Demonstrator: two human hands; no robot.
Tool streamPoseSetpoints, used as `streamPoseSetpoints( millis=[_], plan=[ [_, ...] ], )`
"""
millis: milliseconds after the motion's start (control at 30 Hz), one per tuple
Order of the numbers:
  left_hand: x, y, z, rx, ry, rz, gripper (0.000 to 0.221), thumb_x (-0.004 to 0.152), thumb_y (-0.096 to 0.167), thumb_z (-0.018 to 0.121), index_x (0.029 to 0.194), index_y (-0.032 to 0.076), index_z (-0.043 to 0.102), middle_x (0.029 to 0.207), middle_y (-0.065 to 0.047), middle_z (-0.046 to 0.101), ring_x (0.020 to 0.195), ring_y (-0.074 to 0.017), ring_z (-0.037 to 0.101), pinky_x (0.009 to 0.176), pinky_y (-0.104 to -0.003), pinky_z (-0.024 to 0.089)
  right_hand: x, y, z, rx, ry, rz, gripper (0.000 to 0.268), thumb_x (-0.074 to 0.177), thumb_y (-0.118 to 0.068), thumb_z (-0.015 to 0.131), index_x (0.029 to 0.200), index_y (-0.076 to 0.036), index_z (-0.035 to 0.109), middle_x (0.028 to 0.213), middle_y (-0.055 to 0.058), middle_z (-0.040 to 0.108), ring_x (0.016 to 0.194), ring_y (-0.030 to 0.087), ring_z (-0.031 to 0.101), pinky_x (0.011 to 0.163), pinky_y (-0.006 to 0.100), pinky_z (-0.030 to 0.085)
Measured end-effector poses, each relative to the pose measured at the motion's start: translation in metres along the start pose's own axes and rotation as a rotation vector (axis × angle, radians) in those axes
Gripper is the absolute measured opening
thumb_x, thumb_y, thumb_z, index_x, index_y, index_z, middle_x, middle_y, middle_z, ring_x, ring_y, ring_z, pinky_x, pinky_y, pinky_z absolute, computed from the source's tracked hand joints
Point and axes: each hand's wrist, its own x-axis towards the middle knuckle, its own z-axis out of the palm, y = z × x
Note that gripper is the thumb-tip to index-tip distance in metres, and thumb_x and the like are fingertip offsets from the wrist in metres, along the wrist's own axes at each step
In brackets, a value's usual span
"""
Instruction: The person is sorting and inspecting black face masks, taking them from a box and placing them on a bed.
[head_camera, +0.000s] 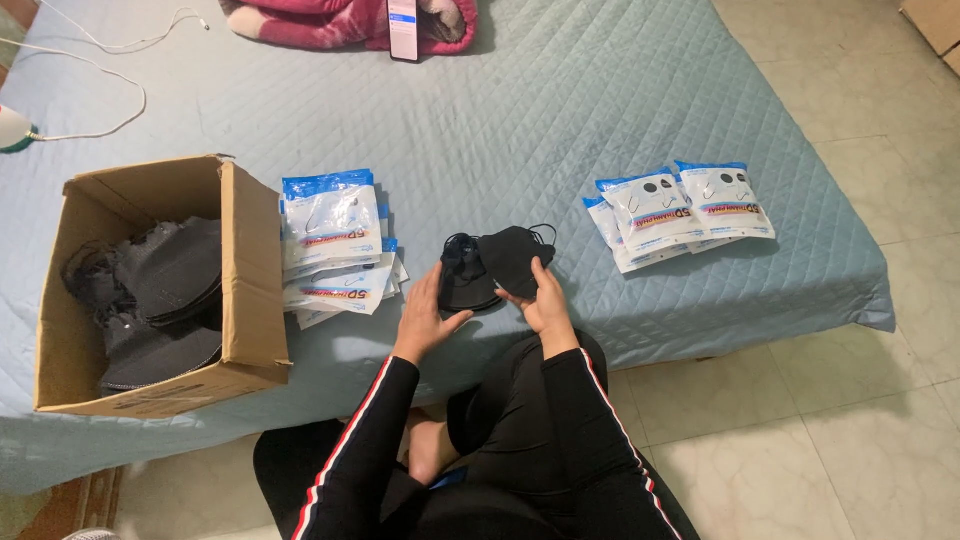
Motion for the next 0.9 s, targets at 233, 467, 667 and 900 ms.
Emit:
streamPoseSetpoints(
  millis=[233,467,667,900],
  plan=[
    [0.001,0.01,-0.01,-0.035,0.062,-0.001,0.082,0.092,0.047,0.072,0.157,0.008,0.039,0.142,-0.018,0.053,0.133,-0.0355,0.051,0.117,-0.049,0.034,-0.003,-0.004,0.014,-0.15,-0.182,0.104,0.045,0.103,-0.035,0.063,0.134,-0.003,0.059,0.126,0.024,0.068,0.107,0.041,0.07,0.076,0.061,0.065],
    [0.022,0.035,-0.017,0.046,0.126,-0.006,0.075,0.093,0.048,0.072,0.153,0.012,0.045,0.138,-0.012,0.055,0.129,-0.0291,0.051,0.116,-0.047,0.032,-0.002,0.002,0.01,-0.24,-0.25,0.158,0.042,0.101,-0.037,0.066,0.128,-0.004,0.063,0.119,0.023,0.071,0.101,0.038,0.073,0.072,0.06,0.066],
    [0.029,0.049,-0.012,0.274,0.162,0.045,0.062,0.089,0.043,0.079,0.138,0.009,0.061,0.134,-0.012,0.059,0.128,-0.0295,0.051,0.114,-0.053,0.029,-0.004,-0.001,0.01,-0.243,-0.245,0.142,0.04,0.101,-0.037,0.065,0.121,-0.002,0.063,0.113,0.022,0.074,0.097,0.037,0.074,0.072,0.058,0.066],
    [0.035,0.061,-0.017,0.395,0.29,0.204,0.046,0.082,0.035,0.086,0.121,0.017,0.07,0.11,-0.002,0.064,0.101,-0.0207,0.059,0.094,-0.04,0.043,0.003,0.004,0.005,-0.247,-0.262,0.124,0.04,0.102,-0.037,0.064,0.12,-0.002,0.066,0.111,0.023,0.074,0.096,0.038,0.074,0.072,0.058,0.066]
  ],
)
